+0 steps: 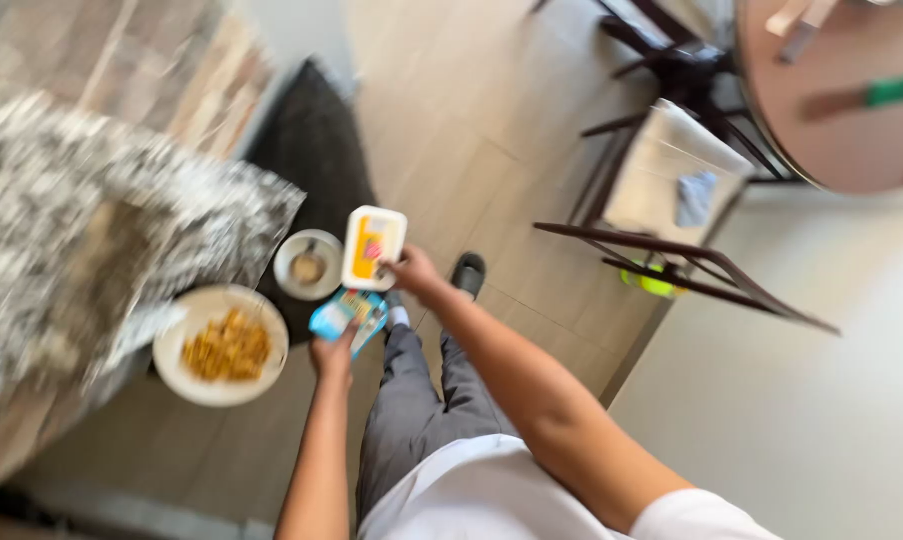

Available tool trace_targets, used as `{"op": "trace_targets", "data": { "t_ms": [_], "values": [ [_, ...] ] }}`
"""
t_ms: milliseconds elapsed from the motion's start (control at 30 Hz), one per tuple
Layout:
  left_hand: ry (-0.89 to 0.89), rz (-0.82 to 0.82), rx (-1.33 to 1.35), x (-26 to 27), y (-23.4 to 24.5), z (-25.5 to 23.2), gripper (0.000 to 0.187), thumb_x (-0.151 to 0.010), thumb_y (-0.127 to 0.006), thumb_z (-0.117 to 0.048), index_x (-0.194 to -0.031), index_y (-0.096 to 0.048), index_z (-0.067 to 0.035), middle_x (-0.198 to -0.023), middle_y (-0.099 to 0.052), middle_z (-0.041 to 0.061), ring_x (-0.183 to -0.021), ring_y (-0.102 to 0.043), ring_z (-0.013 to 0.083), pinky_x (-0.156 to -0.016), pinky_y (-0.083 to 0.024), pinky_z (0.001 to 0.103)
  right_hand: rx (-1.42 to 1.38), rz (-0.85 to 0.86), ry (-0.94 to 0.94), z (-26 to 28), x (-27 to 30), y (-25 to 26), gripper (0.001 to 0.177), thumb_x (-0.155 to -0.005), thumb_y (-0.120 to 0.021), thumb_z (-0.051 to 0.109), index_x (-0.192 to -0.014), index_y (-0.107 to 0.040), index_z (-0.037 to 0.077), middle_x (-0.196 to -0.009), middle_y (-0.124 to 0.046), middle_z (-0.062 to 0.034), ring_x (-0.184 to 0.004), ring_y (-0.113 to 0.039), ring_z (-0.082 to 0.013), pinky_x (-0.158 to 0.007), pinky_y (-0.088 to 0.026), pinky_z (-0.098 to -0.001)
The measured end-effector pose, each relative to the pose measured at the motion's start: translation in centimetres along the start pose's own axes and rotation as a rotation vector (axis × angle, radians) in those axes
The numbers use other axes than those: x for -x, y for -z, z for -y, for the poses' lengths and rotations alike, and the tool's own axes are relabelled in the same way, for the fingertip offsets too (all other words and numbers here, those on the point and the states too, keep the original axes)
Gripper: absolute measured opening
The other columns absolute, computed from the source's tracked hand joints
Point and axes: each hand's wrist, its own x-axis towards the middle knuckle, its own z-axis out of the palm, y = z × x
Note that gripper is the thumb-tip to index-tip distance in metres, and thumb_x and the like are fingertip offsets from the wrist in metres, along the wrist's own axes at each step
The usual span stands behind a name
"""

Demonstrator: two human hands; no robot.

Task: Set the table with bread, scrambled eggs, a drink, butter, and cheese slices.

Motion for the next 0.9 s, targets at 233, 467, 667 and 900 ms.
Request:
{"op": "trace_targets", "data": {
  "t_ms": [233, 467, 667, 900],
  "values": [
    [0.025, 0.067, -0.010, 2.1, 0.3, -3.2, 0.043, -0.080, -0.087, -0.016, -0.118, -0.073, -0.001, -0.112, -0.077, 0.006, -0.094, -0.071, 0.0146, -0.086, -0.055, 0.034, -0.024, -0.087, 0.106, 0.5, 1.3, -0.8, 0.034, -0.091, -0.080, 0.024, -0.112, -0.066, 0.001, -0.084, -0.063, -0.0050, -0.070, -0.065, -0.0142, -0.057, -0.056, -0.0334],
    [-0.134, -0.001, -0.295, 4.6, 2.0, -4.8, 0.042, -0.079, -0.090, -0.021, -0.110, -0.074, 0.002, -0.102, -0.077, 0.011, -0.085, -0.070, 0.0167, -0.081, -0.055, 0.036, -0.019, -0.132, 0.133, 0.5, 2.2, 0.2, 0.027, -0.096, -0.073, 0.025, -0.105, -0.073, -0.001, -0.075, -0.066, -0.0027, -0.067, -0.058, -0.0117, -0.060, -0.049, -0.0347],
    [-0.233, 0.007, -0.487, 7.5, 2.5, -7.0, 0.037, -0.077, -0.092, -0.019, -0.099, -0.077, 0.006, -0.092, -0.078, 0.014, -0.077, -0.070, 0.0202, -0.076, -0.056, 0.038, 0.008, -0.313, 0.228, 0.4, 2.1, 1.0, 0.030, -0.090, -0.075, 0.020, -0.114, -0.074, 0.001, -0.087, -0.065, -0.0046, -0.071, -0.069, -0.0162, -0.069, -0.057, -0.0330],
    [-0.033, 0.042, -0.144, 9.5, 3.1, -8.0, 0.040, -0.081, -0.083, -0.008, -0.116, -0.072, 0.008, -0.107, -0.077, 0.016, -0.089, -0.072, 0.0187, -0.081, -0.057, 0.036, 0.009, -0.345, 0.021, -1.3, -0.2, 0.8, 0.080, -0.077, -0.082, 0.031, -0.146, -0.050, 0.006, -0.093, -0.066, -0.0094, -0.082, -0.067, -0.0197, -0.073, -0.057, -0.0364]
  ]
}}
